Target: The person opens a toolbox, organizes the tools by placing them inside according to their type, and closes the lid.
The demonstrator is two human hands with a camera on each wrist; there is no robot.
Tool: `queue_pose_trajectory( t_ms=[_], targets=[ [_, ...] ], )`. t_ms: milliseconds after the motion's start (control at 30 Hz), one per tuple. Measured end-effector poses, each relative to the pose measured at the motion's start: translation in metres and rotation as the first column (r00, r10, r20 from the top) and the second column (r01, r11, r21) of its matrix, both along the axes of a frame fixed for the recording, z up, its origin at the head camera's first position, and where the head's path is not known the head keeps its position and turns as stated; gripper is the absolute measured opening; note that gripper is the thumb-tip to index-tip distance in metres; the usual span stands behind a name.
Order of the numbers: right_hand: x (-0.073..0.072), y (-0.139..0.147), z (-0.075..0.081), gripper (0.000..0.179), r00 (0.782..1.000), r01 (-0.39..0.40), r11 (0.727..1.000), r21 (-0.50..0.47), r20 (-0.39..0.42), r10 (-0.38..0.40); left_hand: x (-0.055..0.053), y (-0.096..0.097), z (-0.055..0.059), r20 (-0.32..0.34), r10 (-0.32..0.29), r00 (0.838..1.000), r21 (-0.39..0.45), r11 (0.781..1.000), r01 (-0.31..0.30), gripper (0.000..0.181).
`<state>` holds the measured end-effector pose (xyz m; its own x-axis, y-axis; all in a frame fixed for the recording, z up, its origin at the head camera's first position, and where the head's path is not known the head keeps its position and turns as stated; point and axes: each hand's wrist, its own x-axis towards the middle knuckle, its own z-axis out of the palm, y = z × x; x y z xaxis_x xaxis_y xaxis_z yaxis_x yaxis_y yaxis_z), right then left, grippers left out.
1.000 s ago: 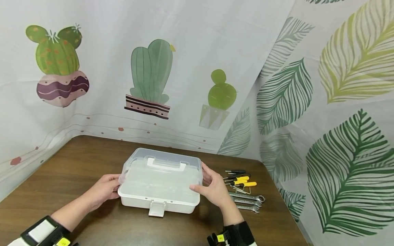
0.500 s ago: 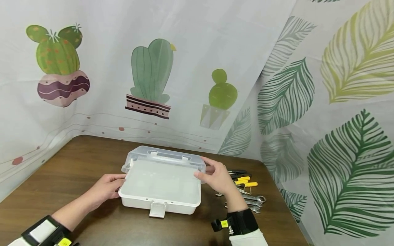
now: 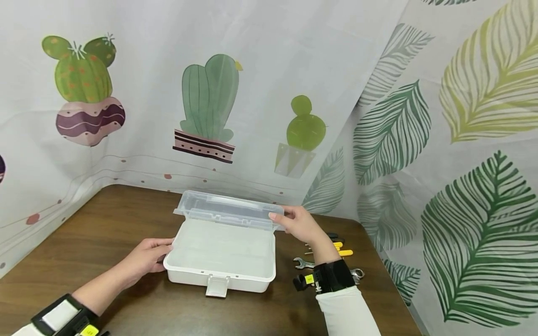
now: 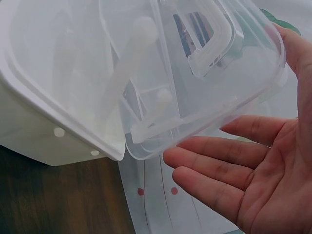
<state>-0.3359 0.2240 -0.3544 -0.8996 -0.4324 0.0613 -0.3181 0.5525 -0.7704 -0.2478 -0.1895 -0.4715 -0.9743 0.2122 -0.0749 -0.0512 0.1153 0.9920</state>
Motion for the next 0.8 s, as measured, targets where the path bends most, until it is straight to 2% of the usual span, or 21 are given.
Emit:
queue_pose_trajectory(
  t_ms=[367,567,800],
  targets=[
    [-0.005,0.000,0.003,0.051,0.998,0.005,1.000,-0.013,0.059,-0.004,-0.001,-0.004,-0.001,0.001,-0.056,0.998,-0.016,0.998,0.056,0.056],
    [-0.012,-0.001,0.007,0.054,0.996,0.020,0.999,-0.034,0.084,-0.017,-0.002,-0.004,0.000,0.005,-0.081,0.997,0.003,0.997,0.081,0.058],
    [-0.021,-0.003,0.011,0.051,0.997,0.029,1.000,-0.005,0.073,-0.029,-0.006,-0.007,-0.001,-0.005,-0.092,0.996,0.017,0.996,0.092,0.056]
  ],
)
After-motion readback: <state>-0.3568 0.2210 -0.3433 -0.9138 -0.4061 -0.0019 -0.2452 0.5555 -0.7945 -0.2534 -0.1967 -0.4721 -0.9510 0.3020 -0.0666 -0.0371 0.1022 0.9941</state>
